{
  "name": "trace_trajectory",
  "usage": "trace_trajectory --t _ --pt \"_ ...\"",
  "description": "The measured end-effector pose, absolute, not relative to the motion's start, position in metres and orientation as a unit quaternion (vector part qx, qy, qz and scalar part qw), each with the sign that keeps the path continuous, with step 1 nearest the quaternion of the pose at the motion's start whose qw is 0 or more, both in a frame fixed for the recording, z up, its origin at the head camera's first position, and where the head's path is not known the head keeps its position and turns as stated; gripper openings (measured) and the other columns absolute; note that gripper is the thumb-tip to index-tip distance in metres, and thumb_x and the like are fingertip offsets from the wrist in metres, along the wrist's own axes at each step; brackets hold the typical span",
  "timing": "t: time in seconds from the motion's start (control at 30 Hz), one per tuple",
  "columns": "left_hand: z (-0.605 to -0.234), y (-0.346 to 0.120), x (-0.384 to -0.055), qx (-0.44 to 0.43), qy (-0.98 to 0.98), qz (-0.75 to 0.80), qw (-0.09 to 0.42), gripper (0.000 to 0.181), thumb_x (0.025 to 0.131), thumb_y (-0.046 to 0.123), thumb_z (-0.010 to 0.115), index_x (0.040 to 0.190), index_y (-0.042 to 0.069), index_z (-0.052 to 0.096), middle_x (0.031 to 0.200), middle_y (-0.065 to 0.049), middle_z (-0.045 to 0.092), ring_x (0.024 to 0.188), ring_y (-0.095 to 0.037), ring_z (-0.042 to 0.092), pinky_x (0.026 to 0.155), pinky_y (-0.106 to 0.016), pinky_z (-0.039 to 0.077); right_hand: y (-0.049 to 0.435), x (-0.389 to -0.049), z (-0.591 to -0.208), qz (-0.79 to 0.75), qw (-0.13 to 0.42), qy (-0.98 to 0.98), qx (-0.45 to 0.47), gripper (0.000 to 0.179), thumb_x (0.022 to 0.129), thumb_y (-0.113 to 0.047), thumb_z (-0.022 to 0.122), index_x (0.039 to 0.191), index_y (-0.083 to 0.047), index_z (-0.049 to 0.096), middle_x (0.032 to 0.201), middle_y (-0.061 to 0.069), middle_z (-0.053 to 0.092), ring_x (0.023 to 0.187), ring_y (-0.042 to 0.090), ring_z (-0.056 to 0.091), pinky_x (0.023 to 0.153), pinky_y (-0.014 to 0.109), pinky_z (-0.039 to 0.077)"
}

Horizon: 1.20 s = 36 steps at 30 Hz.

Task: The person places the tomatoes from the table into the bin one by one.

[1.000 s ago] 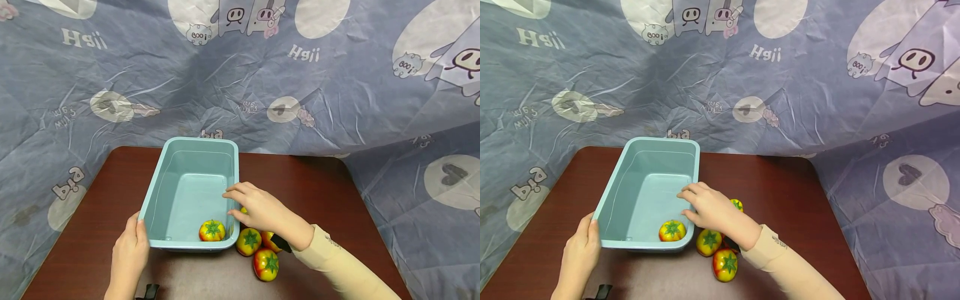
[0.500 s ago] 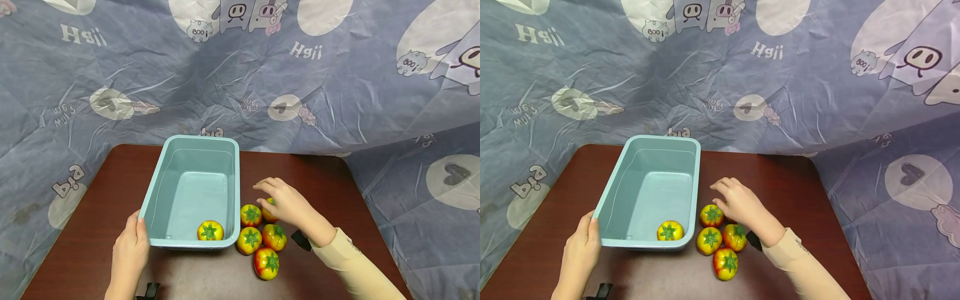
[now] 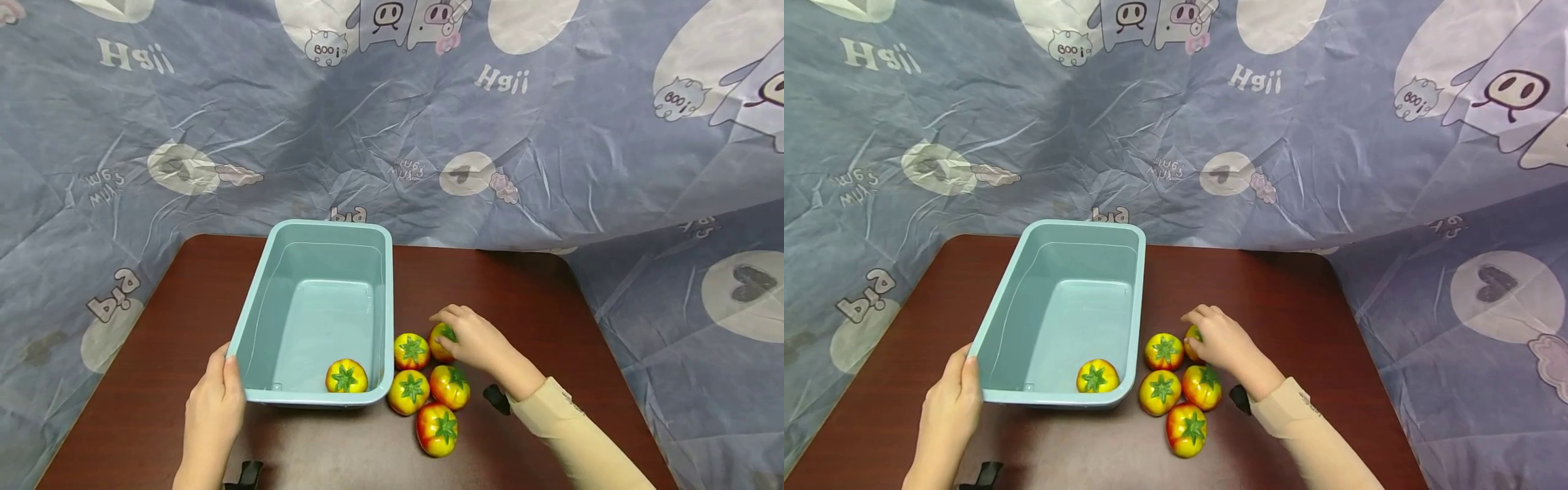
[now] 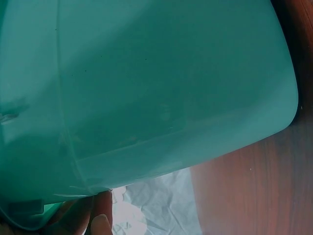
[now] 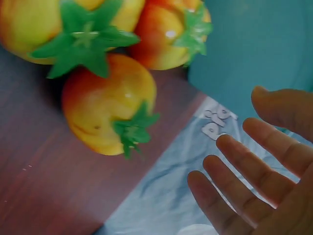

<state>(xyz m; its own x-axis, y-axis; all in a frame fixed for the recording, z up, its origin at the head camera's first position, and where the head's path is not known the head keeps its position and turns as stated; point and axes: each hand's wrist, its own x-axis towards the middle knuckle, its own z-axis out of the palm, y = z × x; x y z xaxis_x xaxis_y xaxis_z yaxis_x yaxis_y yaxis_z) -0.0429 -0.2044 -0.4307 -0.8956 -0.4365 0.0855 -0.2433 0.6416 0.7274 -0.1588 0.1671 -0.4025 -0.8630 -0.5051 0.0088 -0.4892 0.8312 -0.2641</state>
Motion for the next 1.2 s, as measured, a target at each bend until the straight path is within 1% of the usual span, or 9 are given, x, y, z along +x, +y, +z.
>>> trace_trajectory --t 0.3,0.47,0.63,0.77,1.0,1.2 --pt "-0.430 -0.205 -0.042 0.195 -0.897 -0.378 0.124 0.042 0.106 0.026 0.032 0.141 0.007 0.046 0.127 -0.030 0.060 0.110 -0.051 0.058 0.085 -0.066 0.041 0.171 -0.167 -0.422 -0.132 0.051 0.958 -0.250 0.035 0.085 -0.012 0.072 0.120 -0.006 0.067 0.121 0.013 0.063 0.113 0.033 0.058 0.094 0.047 0.050" --pt "-0.429 -0.205 -0.041 0.198 -0.895 -0.378 0.127 0.042 0.106 0.025 0.032 0.140 0.007 0.047 0.126 -0.030 0.060 0.109 -0.051 0.058 0.085 -0.065 0.041 0.172 -0.172 -0.432 -0.139 0.061 0.958 -0.242 0.040 0.083 -0.014 0.075 0.121 -0.006 0.066 0.123 0.013 0.061 0.116 0.035 0.055 0.097 0.049 0.049" --pt "-0.429 -0.204 -0.041 0.197 -0.896 -0.377 0.128 0.042 0.106 0.026 0.032 0.140 0.007 0.047 0.126 -0.030 0.061 0.109 -0.052 0.058 0.084 -0.065 0.041 0.174 -0.174 -0.441 -0.145 0.087 0.961 -0.219 0.049 0.083 -0.020 0.078 0.127 -0.005 0.062 0.129 0.016 0.057 0.121 0.037 0.052 0.099 0.051 0.047" --pt "-0.429 -0.204 -0.042 0.194 -0.896 -0.377 0.130 0.041 0.106 0.025 0.032 0.140 0.007 0.047 0.125 -0.030 0.061 0.109 -0.052 0.059 0.085 -0.065 0.041 0.175 -0.174 -0.448 -0.150 0.097 0.961 -0.210 0.057 0.082 -0.023 0.079 0.131 -0.004 0.058 0.135 0.018 0.052 0.126 0.039 0.047 0.099 0.052 0.047" --pt "-0.429 -0.204 -0.043 0.193 -0.897 -0.379 0.124 0.042 0.106 0.026 0.032 0.141 0.007 0.047 0.127 -0.029 0.061 0.110 -0.052 0.058 0.085 -0.065 0.041 0.177 -0.174 -0.460 -0.168 0.111 0.961 -0.191 0.068 0.082 -0.023 0.079 0.141 -0.004 0.049 0.147 0.021 0.042 0.133 0.041 0.040 0.099 0.055 0.046" --pt "-0.431 -0.205 -0.042 0.193 -0.897 -0.381 0.117 0.043 0.106 0.026 0.031 0.141 0.007 0.046 0.127 -0.029 0.060 0.111 -0.052 0.058 0.085 -0.065 0.041 0.178 -0.172 -0.467 -0.168 0.121 0.963 -0.173 0.071 0.081 -0.023 0.080 0.142 -0.004 0.048 0.148 0.022 0.039 0.134 0.042 0.039 0.098 0.057 0.046"
